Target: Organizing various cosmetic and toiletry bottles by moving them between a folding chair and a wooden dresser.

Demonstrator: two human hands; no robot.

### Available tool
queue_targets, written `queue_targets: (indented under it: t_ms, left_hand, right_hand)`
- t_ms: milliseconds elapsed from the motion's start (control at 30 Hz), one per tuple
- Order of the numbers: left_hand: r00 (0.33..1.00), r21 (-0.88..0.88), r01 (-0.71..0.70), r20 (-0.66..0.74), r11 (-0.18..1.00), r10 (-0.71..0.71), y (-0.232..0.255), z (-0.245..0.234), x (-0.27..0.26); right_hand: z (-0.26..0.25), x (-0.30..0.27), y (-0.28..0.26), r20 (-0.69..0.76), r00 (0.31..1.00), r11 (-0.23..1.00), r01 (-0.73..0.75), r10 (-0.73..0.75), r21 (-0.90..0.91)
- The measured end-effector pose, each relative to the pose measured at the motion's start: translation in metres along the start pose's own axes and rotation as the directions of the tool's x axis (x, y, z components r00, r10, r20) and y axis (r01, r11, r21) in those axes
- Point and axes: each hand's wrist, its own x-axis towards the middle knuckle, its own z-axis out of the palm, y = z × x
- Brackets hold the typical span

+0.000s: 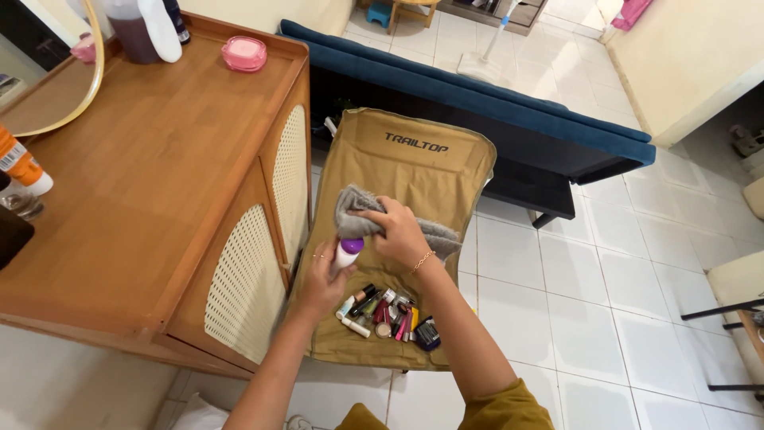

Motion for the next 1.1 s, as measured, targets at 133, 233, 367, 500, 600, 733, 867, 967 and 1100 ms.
queue_targets:
  t_ms: [133,233,367,500,600,733,867,967,1100]
  left_hand:
    - [1.0,-0.114,0.019,-0.023,0.993,-0.022,0.01,-0.013,0.003]
    - [0.999,-0.17,-0.008,-0.05,0.985,0.0,-0.012,-0.01,0.005]
    - [0.989,-0.5,0.095,-0.05,0.861,-0.138,-0.043,0.006,0.005]
    - [0.944,-0.729,0.24,0.023,0.641,-0.328,-0.038,-0.001,0.008]
    - [0.864,-0.773,0.364,0.071,0.52,-0.499,-0.021,-0.005,0.022]
    - [0.715,-0.827,0.457,0.123,0.327,-0.688,0.032,-0.033,0.046]
    - [0.785,-0.912,0.292,0.055,0.29,-0.617,-0.027,-0.036,0.045]
    - [0.854,-0.917,0.205,-0.003,0.342,-0.52,-0.047,-0.037,0.04]
    - [0.825,-0.878,0.291,0.029,0.38,-0.565,-0.021,-0.026,0.045]
  right_hand:
    - [-0.004,-0.002,-0.003,-0.054,0.996,0.998,-0.068,0.067,-0.012]
    - [-0.002,-0.007,-0.024,-0.146,0.988,0.964,-0.013,0.054,0.266]
    - [0.016,-0.016,-0.041,-0.21,0.976,0.861,0.153,-0.055,0.485]
    - [0.03,-0.014,-0.038,-0.205,0.973,0.825,0.026,0.11,0.565]
    - [0.018,-0.014,-0.062,-0.183,0.979,0.832,0.027,0.09,0.554]
    - [0.032,-0.031,-0.061,-0.195,0.977,0.931,0.149,-0.086,0.334]
    - [0.049,-0.051,-0.029,-0.207,0.948,0.946,0.277,-0.24,0.169]
    - [0.051,-0.049,-0.019,-0.219,0.956,0.946,0.243,-0.196,0.214]
    - [0.064,-0.026,-0.014,-0.166,0.982,0.835,0.018,0.088,0.55]
